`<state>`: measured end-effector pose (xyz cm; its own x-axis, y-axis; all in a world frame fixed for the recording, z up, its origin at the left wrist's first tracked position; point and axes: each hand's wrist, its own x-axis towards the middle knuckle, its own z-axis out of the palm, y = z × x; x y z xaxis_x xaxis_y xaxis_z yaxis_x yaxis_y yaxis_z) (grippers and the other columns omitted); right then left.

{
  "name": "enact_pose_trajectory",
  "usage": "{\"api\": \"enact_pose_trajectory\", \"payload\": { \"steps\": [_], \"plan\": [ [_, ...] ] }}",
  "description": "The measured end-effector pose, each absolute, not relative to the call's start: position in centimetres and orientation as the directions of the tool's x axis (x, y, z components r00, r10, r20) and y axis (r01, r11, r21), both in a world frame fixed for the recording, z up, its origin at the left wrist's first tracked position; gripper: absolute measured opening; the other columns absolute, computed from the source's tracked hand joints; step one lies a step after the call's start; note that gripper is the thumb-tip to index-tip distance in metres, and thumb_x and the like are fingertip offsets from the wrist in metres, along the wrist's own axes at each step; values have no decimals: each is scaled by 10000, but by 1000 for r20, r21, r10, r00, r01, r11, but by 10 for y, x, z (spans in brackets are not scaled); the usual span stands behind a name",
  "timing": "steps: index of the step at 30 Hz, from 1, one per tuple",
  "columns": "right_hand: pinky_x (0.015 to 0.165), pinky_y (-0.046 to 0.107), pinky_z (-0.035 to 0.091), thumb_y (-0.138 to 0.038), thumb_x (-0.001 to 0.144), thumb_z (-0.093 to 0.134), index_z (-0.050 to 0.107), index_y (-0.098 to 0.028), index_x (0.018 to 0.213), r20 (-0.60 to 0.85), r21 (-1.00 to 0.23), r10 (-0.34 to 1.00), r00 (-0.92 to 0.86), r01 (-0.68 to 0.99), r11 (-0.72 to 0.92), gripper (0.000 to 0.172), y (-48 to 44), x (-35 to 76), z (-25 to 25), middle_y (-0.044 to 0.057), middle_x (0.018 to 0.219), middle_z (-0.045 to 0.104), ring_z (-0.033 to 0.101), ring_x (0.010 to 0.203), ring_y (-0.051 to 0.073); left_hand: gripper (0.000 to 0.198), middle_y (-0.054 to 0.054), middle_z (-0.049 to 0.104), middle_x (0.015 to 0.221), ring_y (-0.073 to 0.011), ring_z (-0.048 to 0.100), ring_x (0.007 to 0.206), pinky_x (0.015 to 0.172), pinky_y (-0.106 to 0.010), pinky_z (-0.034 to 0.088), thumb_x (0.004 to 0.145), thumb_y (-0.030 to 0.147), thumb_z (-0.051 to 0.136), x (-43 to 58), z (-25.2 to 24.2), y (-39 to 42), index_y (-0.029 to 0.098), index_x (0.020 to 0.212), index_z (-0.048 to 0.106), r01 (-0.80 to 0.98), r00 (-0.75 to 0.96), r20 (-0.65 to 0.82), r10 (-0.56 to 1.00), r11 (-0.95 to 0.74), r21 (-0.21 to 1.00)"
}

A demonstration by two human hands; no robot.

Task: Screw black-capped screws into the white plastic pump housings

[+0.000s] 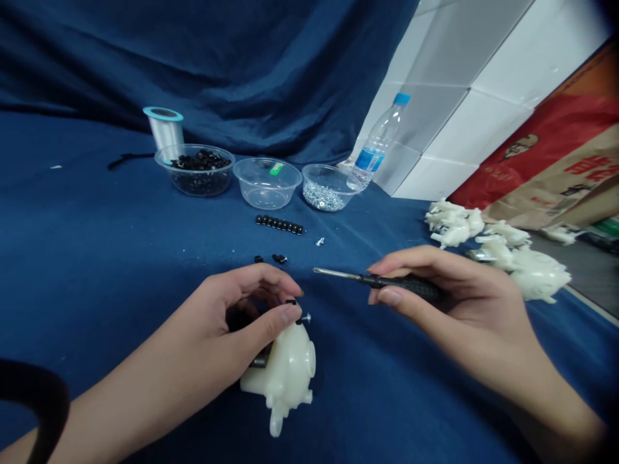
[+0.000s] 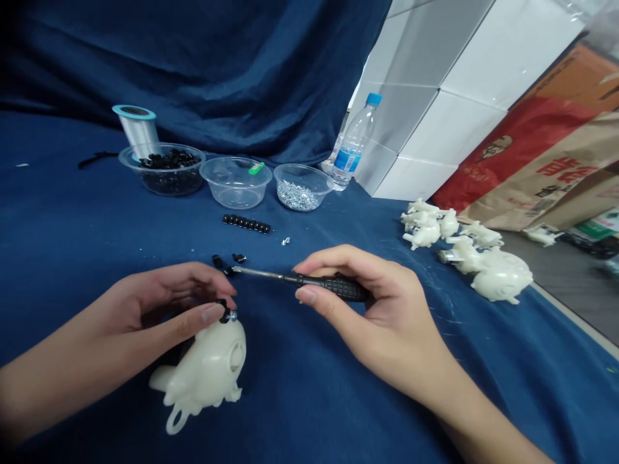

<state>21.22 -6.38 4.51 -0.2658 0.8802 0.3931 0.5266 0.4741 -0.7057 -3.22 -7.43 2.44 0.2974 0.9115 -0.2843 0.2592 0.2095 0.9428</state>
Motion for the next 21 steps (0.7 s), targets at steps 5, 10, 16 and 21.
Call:
{"api": "enact_pose_trajectory", "payload": {
  "steps": [5,10,16,21],
  "plan": [
    [681,150,558,-233,803,765,707,-268,949,376,-724,889,-262,515,459,161,-64,210,44,-38,806,732,707,708,99,247,15,712,829,-170,658,732,571,-222,497,819,480,671,-33,22,-76,294,981,682,233,288,-187,939,120,965],
    [664,160,562,-244,802,766,711,-268,946,387,-722,885,-260,512,466,157,-63,210,43,-33,806,732,701,694,107,196,37,738,911,-152,670,758,624,-208,525,829,455,673,-33,19,-78,338,968,747,306,240,-63,969,-13,952],
    [681,201,551,-239,813,755,723,-276,922,373,-697,877,-303,533,480,120,-63,212,46,-20,869,723,685,766,128,140,91,738,945,-112,679,768,649,-160,516,855,418,661,-37,13,-79,418,957,756,308,258,23,966,-104,946],
    [646,277,538,-196,815,735,720,-290,886,446,-578,820,-359,584,570,119,-65,212,48,4,864,702,647,813,181,145,94,748,841,-98,667,678,593,-141,512,842,384,676,-33,8,-79,417,960,755,258,210,43,977,-97,961]
  ]
}}
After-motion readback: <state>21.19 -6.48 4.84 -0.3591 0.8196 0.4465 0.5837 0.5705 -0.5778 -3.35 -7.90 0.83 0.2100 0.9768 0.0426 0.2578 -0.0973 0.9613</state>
